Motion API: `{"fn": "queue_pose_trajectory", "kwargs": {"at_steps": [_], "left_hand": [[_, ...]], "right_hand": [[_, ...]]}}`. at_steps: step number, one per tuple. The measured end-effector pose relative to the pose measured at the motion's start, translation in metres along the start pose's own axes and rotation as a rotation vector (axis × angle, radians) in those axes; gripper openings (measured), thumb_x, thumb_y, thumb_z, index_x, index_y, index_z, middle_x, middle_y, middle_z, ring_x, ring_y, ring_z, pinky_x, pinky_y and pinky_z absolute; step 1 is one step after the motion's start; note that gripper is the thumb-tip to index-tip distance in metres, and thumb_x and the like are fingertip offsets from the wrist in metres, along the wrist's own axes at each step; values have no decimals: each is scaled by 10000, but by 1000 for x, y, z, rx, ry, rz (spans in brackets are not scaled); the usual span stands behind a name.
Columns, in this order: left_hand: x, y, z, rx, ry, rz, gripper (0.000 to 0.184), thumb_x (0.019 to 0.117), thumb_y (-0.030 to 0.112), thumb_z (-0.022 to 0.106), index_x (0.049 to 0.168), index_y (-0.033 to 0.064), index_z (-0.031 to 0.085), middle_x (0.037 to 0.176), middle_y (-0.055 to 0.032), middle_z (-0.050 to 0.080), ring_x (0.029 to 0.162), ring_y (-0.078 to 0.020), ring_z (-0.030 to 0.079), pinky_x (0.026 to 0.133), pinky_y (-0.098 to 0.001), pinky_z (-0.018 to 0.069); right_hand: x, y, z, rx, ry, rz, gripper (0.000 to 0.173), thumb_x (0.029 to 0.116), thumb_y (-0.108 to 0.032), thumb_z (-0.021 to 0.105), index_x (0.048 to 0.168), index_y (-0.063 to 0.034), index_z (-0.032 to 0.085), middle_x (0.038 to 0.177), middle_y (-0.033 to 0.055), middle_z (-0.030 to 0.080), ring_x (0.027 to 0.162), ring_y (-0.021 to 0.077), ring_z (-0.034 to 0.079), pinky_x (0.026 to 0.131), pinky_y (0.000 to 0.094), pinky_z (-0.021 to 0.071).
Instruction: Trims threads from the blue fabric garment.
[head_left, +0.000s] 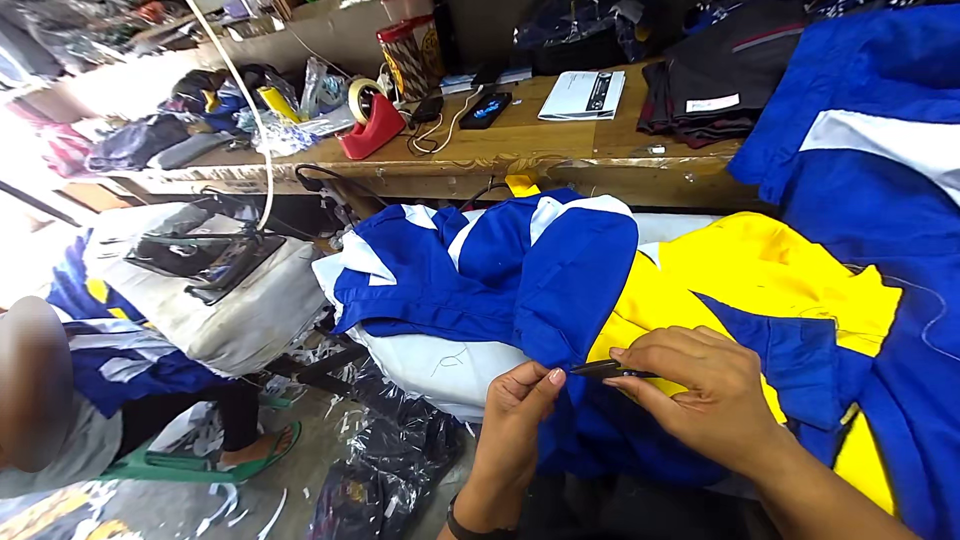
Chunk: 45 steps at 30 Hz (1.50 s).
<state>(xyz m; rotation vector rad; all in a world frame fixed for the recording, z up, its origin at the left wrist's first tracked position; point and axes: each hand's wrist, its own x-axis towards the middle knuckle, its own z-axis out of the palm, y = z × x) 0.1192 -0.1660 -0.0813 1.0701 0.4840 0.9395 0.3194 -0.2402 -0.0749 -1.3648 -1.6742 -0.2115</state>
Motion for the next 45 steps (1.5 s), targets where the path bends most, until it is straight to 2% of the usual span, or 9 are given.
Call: {"fn": "queue_pose_trajectory", "kwargs": {"at_steps": [3,6,9,13,16,22,27,34,45], "left_hand": [[-2,-1,3,-25,12,-11,208,971,32,598,803,49,720,685,24,631,590,19,537,553,-131,433],[-5,0,8,-86,27,-36,208,990,15,575,853,24,731,759,-44,721,637,-12,641,587,-144,512],[-7,2,13,-167,57,-63,193,1000,1,562,911,8,733,883,-113,773,797,-109,754,722,-228,611],[-7,-2,17,-195,116,-21,185,988,-33,556,936,-14,733,926,-113,765,869,-134,747,841,-270,606],[-7,-7,18,-232,111,-5,170,984,-31,574,935,-18,736,946,-108,759,898,-134,737,897,-281,590],[-9,-10,22,-260,97,1,143,975,-24,600,953,-25,741,954,-116,756,900,-136,734,906,-282,585],[-9,-13,23,-235,93,44,140,969,-21,613,946,-23,750,953,-112,757,912,-134,732,913,-286,583],[-9,-24,24,-74,93,186,127,963,55,660,919,16,772,952,-55,744,915,-94,703,895,-268,574],[-9,-30,26,-21,103,262,140,973,102,668,929,26,777,971,-48,738,934,-92,691,893,-264,568]], "right_hand": [[-3,4,2,209,-62,157,266,941,-396,703,925,-142,779,850,-51,716,757,-5,619,660,197,470],[-7,3,7,433,-57,287,232,886,-338,776,901,-107,770,836,-68,702,717,-75,576,606,89,446],[-12,-2,9,436,4,331,257,881,-323,780,956,-77,762,865,-56,697,722,-80,563,607,73,439],[-19,-14,7,274,54,346,384,869,-435,775,1058,-102,747,909,-56,657,739,-76,541,596,76,423],[-25,-19,12,256,130,293,341,888,-385,775,1024,-73,764,897,-21,681,773,-61,577,626,74,449],[-28,-20,19,184,225,242,253,925,-319,754,961,-70,783,863,13,713,790,-18,618,668,112,476],[-30,-20,21,193,242,263,261,914,-323,763,947,-65,775,852,6,702,766,-34,603,641,96,462],[-30,-25,28,416,258,373,222,859,-260,804,909,-49,757,844,-24,697,737,-73,580,611,57,441],[-31,-29,32,669,244,493,171,851,-204,818,917,-71,733,856,-40,724,668,-49,587,562,91,455]]}}
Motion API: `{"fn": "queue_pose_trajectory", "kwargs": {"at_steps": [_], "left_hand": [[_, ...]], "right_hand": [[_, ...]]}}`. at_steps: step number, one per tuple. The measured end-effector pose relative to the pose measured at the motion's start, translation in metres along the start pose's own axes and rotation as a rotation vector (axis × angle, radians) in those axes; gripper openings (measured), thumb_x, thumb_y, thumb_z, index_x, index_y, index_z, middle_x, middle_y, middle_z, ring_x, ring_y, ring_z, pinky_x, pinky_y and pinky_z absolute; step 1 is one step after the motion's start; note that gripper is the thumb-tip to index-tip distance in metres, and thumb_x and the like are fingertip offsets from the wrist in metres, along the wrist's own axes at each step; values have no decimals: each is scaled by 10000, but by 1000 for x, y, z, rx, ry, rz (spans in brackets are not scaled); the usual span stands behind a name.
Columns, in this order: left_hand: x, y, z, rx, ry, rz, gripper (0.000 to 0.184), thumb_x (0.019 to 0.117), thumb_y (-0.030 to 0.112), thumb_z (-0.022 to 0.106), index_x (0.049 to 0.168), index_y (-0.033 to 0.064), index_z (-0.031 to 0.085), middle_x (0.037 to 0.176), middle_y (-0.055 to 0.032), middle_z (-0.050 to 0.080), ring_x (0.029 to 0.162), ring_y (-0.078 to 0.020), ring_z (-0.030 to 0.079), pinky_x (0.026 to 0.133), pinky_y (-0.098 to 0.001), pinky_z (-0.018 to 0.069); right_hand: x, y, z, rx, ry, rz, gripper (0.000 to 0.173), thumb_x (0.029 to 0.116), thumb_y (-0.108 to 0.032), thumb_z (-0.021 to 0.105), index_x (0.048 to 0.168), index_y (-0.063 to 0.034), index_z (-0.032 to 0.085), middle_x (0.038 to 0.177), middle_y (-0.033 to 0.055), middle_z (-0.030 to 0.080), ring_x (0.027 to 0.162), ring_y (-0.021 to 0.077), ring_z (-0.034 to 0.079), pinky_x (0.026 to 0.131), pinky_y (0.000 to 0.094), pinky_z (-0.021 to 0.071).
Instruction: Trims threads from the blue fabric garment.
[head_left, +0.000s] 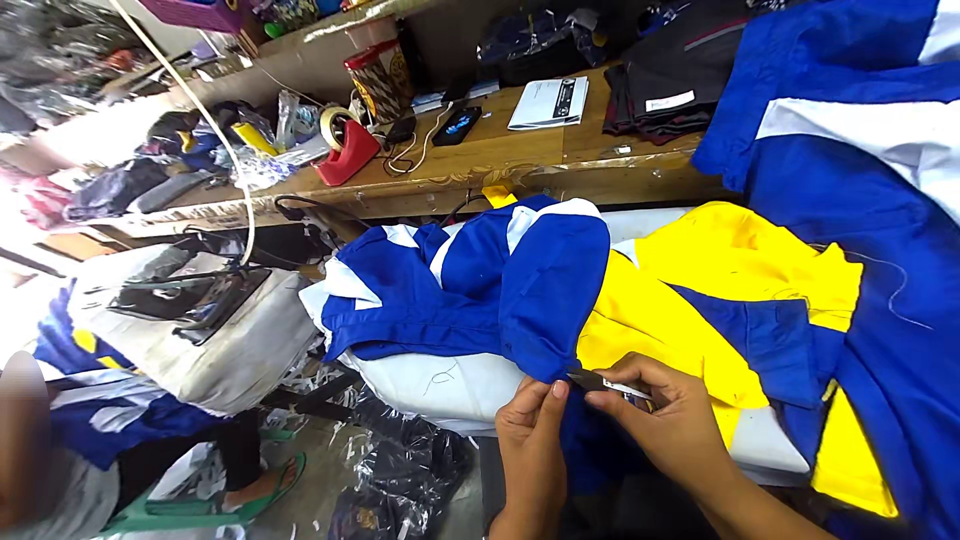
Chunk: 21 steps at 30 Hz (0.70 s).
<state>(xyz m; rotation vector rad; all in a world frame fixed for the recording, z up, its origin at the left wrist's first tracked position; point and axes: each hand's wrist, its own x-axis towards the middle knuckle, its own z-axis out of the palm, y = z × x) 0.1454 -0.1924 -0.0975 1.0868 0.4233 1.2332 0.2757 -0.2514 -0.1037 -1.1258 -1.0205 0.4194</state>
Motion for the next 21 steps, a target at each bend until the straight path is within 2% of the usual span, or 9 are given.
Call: {"fn": "queue_pose_trajectory", "kwargs": {"at_steps": [5,9,12,14,21], "left_hand": [[-2,-4,-1,69,-22,57,146,977,116,668,950,29,783,979,-42,733,947,-85,680,898,-253,560],[-2,1,2,2,-2,-9,145,976,98,658,950,20,778,981,-55,743,949,-101,698,910,-272,568],[-1,8,4,-105,27,-98,154,984,69,632,945,15,771,987,-76,756,948,-120,722,935,-288,573],[-1,9,3,-125,35,-115,154,983,65,630,939,18,770,972,-75,756,934,-119,724,929,-288,575],[-3,9,5,-102,16,-94,137,965,65,660,915,13,777,962,-71,751,926,-106,715,911,-269,575]], "right_hand": [[0,2,1,-4,33,-24,139,857,-187,810,883,-70,739,829,-43,710,676,-51,592,573,82,461],[0,-2,0,110,20,35,121,878,-168,799,924,-83,725,863,-43,743,671,-32,631,582,106,505],[0,2,-3,-66,86,-125,197,867,-200,805,971,-46,737,897,-27,703,744,-50,596,608,76,466],[0,2,-5,-193,110,-220,222,862,-217,809,957,-27,742,886,-6,693,782,-60,595,640,56,458],[1,2,-3,-285,119,-290,226,888,-241,796,933,-26,744,877,17,705,828,-44,632,694,65,492]]}}
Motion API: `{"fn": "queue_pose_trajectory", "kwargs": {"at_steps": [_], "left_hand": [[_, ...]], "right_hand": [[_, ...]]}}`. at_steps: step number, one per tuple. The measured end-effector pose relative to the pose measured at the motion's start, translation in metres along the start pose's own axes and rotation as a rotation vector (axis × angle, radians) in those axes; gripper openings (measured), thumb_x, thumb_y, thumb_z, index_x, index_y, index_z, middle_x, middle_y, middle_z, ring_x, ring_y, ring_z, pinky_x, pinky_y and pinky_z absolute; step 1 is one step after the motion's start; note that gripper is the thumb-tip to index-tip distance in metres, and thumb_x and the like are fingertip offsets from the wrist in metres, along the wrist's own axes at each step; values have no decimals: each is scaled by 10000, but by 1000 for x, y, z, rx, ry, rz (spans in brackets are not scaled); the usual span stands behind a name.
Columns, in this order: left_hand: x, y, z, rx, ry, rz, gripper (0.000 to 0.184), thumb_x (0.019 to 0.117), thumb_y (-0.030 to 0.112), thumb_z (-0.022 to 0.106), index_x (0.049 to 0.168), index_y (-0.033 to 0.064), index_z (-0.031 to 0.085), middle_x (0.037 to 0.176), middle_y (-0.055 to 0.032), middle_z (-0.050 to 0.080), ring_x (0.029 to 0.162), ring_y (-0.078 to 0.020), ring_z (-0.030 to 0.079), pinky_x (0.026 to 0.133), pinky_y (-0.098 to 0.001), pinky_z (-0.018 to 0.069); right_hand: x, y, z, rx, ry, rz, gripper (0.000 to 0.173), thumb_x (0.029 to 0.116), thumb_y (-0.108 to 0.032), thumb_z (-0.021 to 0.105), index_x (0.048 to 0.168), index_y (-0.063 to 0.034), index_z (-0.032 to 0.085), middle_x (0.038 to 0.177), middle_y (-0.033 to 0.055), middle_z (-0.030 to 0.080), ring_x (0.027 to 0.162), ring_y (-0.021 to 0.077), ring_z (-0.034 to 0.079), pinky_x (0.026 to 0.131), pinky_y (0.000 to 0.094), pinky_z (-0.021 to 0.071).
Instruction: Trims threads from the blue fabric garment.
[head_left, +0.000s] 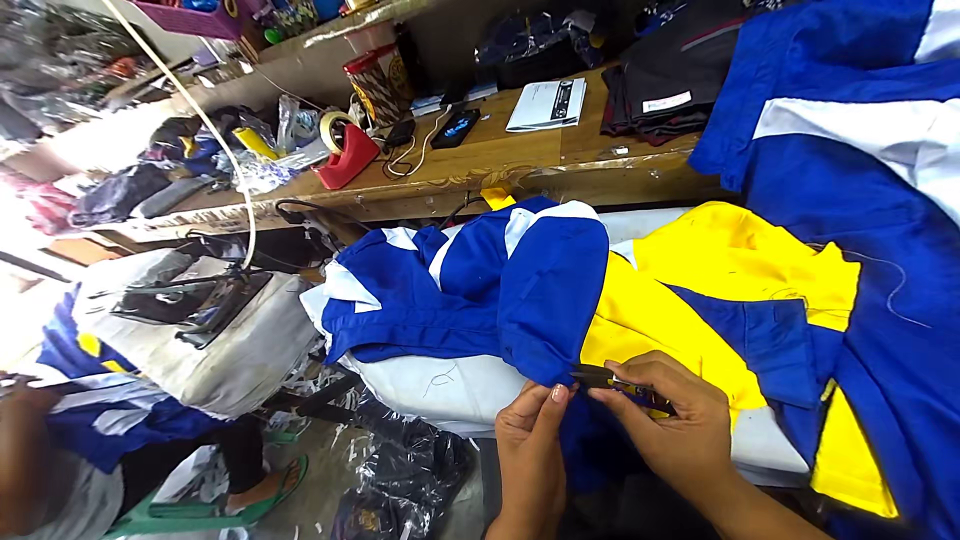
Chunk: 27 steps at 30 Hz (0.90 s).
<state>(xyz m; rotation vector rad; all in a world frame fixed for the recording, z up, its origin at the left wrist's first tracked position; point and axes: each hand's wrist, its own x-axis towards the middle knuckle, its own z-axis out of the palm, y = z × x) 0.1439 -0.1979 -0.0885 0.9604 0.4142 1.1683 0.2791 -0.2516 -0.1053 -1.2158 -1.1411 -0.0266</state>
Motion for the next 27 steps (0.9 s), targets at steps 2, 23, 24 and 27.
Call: {"fn": "queue_pose_trajectory", "kwargs": {"at_steps": [2,23,24,27], "left_hand": [[-1,0,-1,11,-5,10,138,966,67,661,917,12,778,961,-77,750,929,-110,716,912,-271,575],[-3,0,0,36,6,29,140,966,65,656,921,13,778,943,-71,751,914,-105,715,904,-270,576],[-3,0,0,37,5,26,142,967,65,653,920,12,777,942,-72,750,914,-106,715,905,-272,576],[-2,0,-1,37,5,21,144,966,58,650,915,3,773,941,-80,749,904,-114,716,900,-279,579]], "right_hand": [[0,1,0,-33,7,-17,225,896,-252,789,938,-35,749,876,15,705,830,-38,633,696,72,492],[-2,6,1,-171,47,-158,211,947,-278,742,964,-68,756,866,42,721,801,42,643,680,172,469],[-2,7,2,-178,51,-174,210,948,-277,742,963,-68,759,867,44,724,799,46,645,680,175,472],[-1,11,2,-189,54,-212,203,958,-272,732,955,-70,756,852,45,722,774,53,641,670,183,467]]}}
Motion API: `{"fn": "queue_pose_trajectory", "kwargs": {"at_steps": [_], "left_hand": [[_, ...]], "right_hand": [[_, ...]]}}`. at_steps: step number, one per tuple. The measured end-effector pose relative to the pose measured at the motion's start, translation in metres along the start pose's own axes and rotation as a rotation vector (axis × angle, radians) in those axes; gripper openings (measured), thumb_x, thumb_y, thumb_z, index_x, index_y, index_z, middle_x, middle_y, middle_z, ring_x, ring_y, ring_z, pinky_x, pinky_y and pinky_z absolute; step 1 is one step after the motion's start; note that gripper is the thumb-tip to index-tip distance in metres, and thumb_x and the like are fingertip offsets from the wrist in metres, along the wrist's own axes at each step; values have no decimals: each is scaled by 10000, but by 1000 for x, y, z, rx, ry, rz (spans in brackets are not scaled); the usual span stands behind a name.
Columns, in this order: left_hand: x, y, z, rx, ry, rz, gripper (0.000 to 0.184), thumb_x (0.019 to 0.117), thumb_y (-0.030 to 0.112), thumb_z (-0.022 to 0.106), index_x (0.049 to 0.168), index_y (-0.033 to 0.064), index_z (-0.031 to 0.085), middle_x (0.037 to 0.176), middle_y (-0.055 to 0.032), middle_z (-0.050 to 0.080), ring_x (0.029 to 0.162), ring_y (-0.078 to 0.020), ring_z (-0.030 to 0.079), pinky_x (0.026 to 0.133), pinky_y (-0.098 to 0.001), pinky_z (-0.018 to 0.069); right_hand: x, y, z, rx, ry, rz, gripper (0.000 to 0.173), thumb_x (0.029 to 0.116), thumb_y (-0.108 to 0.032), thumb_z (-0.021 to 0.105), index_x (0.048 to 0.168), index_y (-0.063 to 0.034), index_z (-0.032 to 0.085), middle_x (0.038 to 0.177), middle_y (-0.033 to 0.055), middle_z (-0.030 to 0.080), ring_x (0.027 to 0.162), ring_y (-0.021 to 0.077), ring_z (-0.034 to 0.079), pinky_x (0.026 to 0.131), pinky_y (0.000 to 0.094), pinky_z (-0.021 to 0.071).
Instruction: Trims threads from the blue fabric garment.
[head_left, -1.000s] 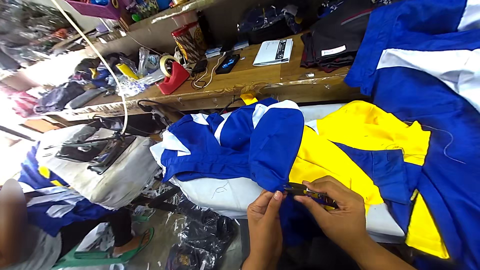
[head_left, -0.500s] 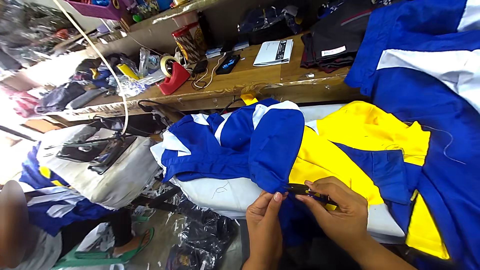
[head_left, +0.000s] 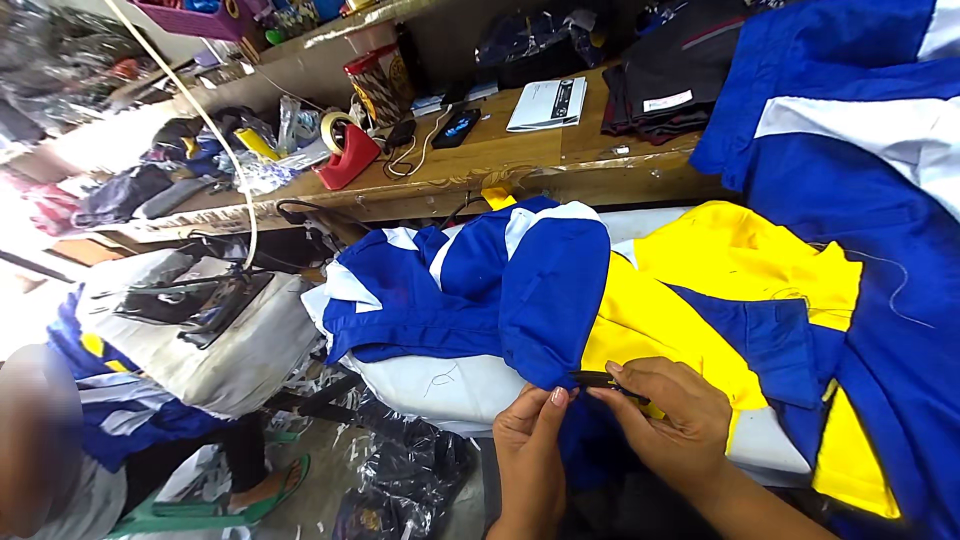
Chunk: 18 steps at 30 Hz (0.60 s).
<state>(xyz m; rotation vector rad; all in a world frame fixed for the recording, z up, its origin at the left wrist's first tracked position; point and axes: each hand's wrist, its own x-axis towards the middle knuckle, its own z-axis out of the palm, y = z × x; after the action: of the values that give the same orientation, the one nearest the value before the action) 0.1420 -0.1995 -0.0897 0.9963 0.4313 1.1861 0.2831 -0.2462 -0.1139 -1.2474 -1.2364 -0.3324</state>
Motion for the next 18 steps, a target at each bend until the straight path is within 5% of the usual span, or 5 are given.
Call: {"fn": "queue_pose_trajectory", "kwargs": {"at_steps": [18], "left_hand": [[2,4,1,-51,-4,-40,136,962,33,637,919,-7,759,891,-96,759,862,-121,733,878,-280,587]], "right_hand": [[1,7,0,101,-48,14,210,965,-291,728,949,-82,734,860,35,717,792,44,648,679,179,481]]}}
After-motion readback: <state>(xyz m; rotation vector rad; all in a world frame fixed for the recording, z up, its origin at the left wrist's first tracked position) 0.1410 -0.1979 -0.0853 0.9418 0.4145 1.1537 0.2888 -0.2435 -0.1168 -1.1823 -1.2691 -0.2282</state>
